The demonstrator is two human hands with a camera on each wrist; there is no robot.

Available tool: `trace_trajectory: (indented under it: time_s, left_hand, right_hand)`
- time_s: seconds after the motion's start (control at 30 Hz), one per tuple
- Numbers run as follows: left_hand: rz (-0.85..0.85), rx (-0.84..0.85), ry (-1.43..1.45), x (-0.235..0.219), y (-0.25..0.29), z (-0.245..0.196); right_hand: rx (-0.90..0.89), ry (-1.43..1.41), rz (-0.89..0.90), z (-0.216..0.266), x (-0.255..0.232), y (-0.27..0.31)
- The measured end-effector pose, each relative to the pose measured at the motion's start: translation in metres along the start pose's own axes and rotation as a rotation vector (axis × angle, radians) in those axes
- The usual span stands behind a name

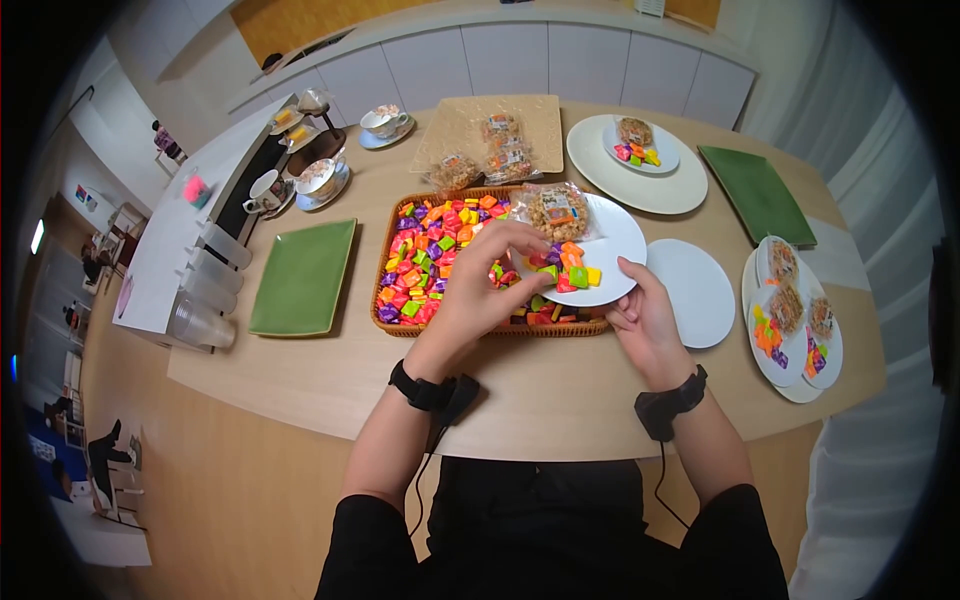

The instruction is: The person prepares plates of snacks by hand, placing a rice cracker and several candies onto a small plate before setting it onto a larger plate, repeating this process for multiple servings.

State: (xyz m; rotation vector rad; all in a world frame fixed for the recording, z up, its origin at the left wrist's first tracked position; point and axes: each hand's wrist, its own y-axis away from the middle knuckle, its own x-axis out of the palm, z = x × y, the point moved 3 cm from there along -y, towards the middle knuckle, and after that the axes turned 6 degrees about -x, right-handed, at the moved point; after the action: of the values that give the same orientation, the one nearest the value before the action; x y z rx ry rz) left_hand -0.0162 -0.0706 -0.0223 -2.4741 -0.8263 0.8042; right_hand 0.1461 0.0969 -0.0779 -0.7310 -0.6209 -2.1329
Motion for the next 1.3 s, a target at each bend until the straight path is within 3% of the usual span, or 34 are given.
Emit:
trace_trajectory:
  time_s: [0.03, 0.3, 0.37, 0.5, 0.83, 1.03, 1.1, 1.17, 1.27, 1.3]
  left_hand:
    - [-0.030, 0.073, -0.084, 0.000, 0.000, 0.002]
    - [-0.176, -0.131, -0.138, -0.004, 0.005, 0.017]
    - [-0.197, -0.263, -0.035, -0.005, 0.006, 0.021]
    - [-0.242, -0.240, -0.051, -0.007, 0.005, 0.025]
    - [-0.193, -0.144, -0.125, -0.009, 0.004, 0.019]
    - [-0.184, -0.191, -0.065, -0.014, 0.004, 0.022]
    - [-0.253, -0.218, -0.120, -0.023, 0.003, 0.027]
    - [-0.259, -0.307, -0.083, -0.030, 0.004, 0.030]
    - [-0.044, -0.420, -0.116, -0.033, 0.007, 0.041]
    - [-0.044, -0.423, -0.115, -0.032, 0.009, 0.045]
  right_hand:
    - [0.005, -0.012, 0.009, 0.000, -0.001, 0.001]
    - [-0.004, -0.021, -0.004, 0.001, 0.001, 0.004]
    - [0.002, -0.021, 0.019, 0.001, 0.003, 0.002]
    - [0.002, -0.008, -0.009, 0.000, 0.001, 0.003]
    - [0.016, 0.048, 0.045, 0.000, 0.004, 0.005]
    - [-0.005, 0.037, 0.007, 0.003, 0.003, 0.005]
    - [-0.015, 0.016, 0.007, 0.004, 0.002, 0.003]
    - [-0.032, -0.005, 0.009, 0.006, -0.001, 0.002]
    - [-0.028, -0.032, -0.009, 0.006, -0.002, -0.001]
    - [-0.032, -0.037, 0.002, 0.005, -0.003, -0.002]
